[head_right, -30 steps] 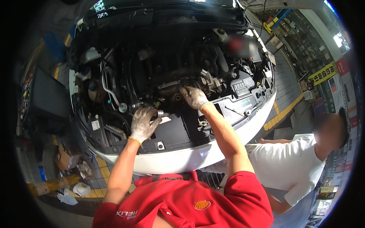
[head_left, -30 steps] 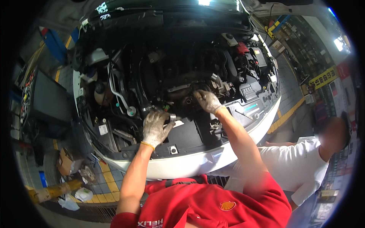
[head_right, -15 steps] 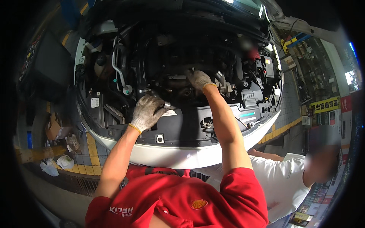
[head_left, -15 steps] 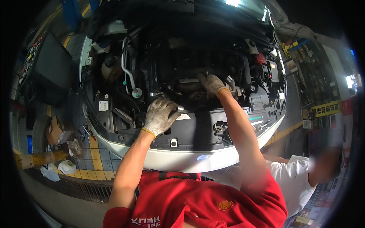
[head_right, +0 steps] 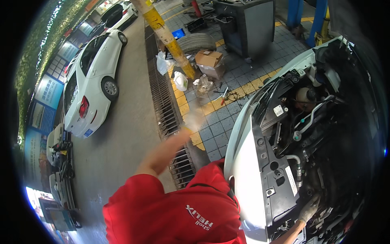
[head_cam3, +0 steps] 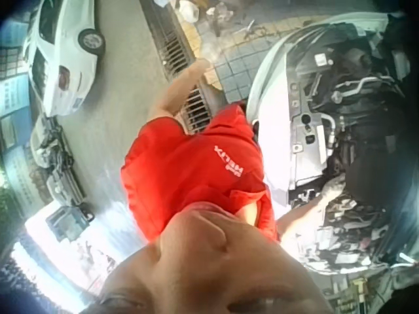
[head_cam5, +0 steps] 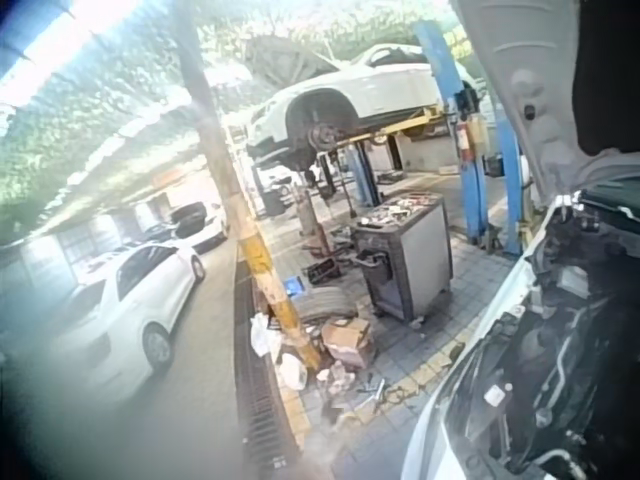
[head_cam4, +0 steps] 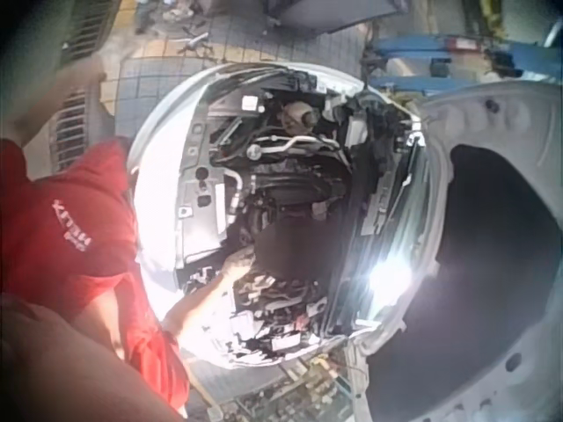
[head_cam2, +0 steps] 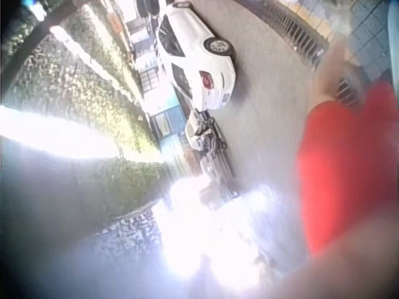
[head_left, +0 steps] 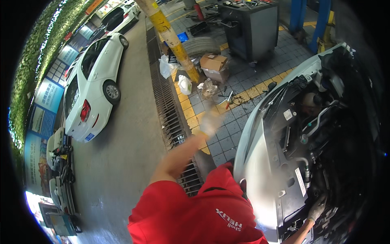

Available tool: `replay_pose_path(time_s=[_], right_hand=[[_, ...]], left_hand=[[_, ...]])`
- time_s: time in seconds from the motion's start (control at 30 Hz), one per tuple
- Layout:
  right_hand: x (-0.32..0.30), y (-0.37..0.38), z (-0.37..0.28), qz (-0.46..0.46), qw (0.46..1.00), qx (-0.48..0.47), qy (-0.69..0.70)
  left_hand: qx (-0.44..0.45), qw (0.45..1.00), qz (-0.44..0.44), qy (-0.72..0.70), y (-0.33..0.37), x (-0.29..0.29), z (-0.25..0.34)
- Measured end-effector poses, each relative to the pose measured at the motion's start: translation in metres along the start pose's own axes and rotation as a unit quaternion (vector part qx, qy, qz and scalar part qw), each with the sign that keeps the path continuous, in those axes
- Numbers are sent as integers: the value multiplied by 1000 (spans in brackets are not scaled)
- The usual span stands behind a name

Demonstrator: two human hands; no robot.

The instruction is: The person works on a car engine with the hood open, using a wrench to tighten or loosen bolts on engine components. Another person stands nearby observing the process.

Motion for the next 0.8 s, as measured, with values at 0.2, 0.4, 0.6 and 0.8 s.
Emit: replay_pose_path(time_s=[0.2, 0.4, 0.6, 0.8], right_hand=[[-6, -41, -63, -72, 993, 20, -95], [0, -43, -73, -52, 988, 9, -144], [7, -52, -87, -23, 995, -1, -94], [-18, -64, -147, -43, 988, 69, -133]], left_hand=[[-246, 834, 432, -239, 96, -273, -202], [-116, 896, 376, -208, 170, -438, -178], [70, 909, 407, -60, 220, -466, 9], [407, 892, 139, -140, 100, -243, 199]])
Point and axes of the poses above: each hand's wrist, its own y-axis towards the middle knuckle, its own x-axis out of the palm, z = x × y, the point moved 2 cm from there along y, towards the middle knuckle, and after that the axes turned 1 degree about y, right-handed, at the moved point
